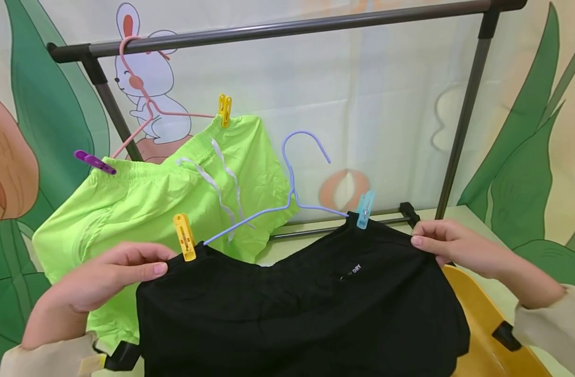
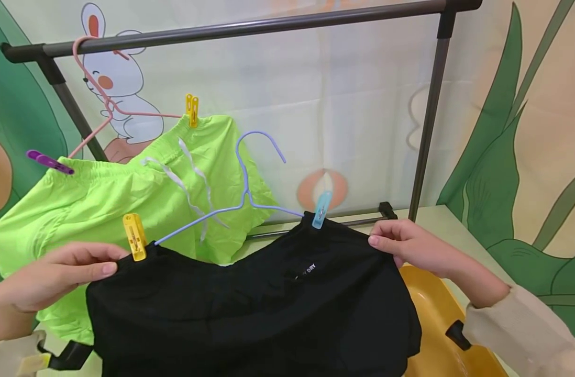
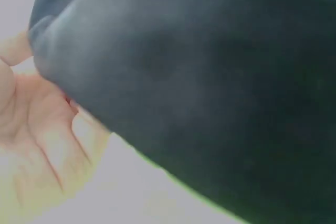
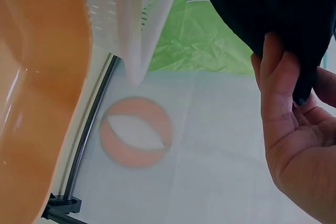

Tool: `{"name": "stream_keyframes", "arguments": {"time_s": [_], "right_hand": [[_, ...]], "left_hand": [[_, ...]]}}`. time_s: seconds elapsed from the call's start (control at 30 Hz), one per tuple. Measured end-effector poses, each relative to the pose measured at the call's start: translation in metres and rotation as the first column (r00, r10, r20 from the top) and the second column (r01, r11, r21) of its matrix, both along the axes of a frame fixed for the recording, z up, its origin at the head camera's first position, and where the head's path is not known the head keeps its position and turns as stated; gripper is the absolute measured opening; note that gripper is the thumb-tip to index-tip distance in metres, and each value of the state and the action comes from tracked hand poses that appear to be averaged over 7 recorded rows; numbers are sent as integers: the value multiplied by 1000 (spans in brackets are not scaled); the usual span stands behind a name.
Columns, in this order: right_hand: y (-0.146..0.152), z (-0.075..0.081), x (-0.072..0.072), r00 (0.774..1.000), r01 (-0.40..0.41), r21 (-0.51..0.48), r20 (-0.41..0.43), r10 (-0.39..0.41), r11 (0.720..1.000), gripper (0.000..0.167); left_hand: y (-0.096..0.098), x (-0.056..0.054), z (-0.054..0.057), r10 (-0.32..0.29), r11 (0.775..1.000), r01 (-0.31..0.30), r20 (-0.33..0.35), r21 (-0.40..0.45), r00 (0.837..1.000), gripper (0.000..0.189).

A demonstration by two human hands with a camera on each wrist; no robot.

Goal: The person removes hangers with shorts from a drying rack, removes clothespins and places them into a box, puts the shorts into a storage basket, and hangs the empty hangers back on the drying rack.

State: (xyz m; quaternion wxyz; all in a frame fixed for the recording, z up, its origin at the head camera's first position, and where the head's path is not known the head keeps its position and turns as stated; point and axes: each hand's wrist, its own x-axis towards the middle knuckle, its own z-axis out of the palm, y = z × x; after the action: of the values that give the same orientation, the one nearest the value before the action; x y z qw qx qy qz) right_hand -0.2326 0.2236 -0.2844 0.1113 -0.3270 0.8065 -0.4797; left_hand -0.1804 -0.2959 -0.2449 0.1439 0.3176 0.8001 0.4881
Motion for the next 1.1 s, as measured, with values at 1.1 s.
{"name": "stream_keyframes", "arguments": {"time_s": [1.1], "right_hand": [[3,-19,-24,996,37,113,71,-45,993,22]], "left_hand": [[11,-28,-30,82,996,-79,117,-32,990,25]]}}
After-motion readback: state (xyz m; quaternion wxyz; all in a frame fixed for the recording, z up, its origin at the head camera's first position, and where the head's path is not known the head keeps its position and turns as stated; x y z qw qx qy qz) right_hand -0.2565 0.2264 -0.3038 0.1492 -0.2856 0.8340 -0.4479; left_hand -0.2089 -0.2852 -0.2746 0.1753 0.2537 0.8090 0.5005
